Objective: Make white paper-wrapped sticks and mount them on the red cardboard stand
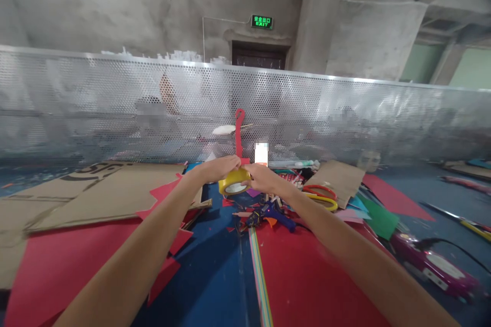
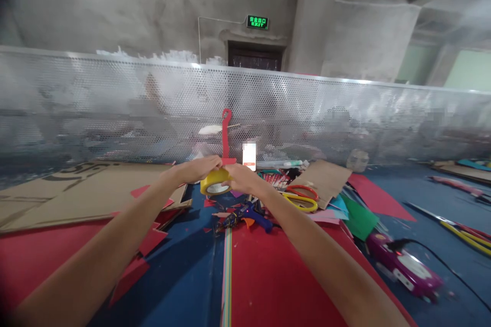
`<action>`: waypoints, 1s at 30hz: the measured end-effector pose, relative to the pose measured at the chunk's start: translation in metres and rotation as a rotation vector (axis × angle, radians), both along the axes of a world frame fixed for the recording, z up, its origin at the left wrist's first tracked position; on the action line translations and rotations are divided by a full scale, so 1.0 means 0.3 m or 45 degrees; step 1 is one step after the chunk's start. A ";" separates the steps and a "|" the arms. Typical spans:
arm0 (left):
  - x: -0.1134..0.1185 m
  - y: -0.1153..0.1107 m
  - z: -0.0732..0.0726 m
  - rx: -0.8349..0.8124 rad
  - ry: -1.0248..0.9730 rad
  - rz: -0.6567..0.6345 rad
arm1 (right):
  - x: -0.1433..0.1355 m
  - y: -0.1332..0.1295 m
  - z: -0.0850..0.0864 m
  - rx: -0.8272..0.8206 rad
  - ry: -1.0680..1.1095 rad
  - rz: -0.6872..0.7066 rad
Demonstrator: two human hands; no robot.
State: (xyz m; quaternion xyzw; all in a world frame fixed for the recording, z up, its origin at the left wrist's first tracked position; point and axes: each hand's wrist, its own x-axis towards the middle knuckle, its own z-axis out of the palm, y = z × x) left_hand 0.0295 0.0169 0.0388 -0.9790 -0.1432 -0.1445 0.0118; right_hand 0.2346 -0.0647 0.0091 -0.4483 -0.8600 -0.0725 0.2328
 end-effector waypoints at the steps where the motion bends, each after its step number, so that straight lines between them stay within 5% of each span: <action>1: -0.003 -0.005 0.005 -0.018 0.011 0.005 | 0.000 0.001 0.000 -0.002 0.004 0.004; 11: -0.025 -0.024 0.036 -0.208 0.016 0.005 | 0.004 0.006 -0.003 -0.028 0.054 0.003; 16: -0.010 -0.029 0.038 -0.513 -0.262 0.208 | 0.011 0.004 -0.005 -0.004 0.059 0.028; 22: 0.015 -0.031 0.009 -0.767 0.014 0.295 | -0.012 0.012 -0.024 0.075 0.008 0.047; 30: -0.051 -0.015 -0.007 -0.690 0.009 0.329 | -0.045 0.030 -0.054 0.145 -0.048 0.066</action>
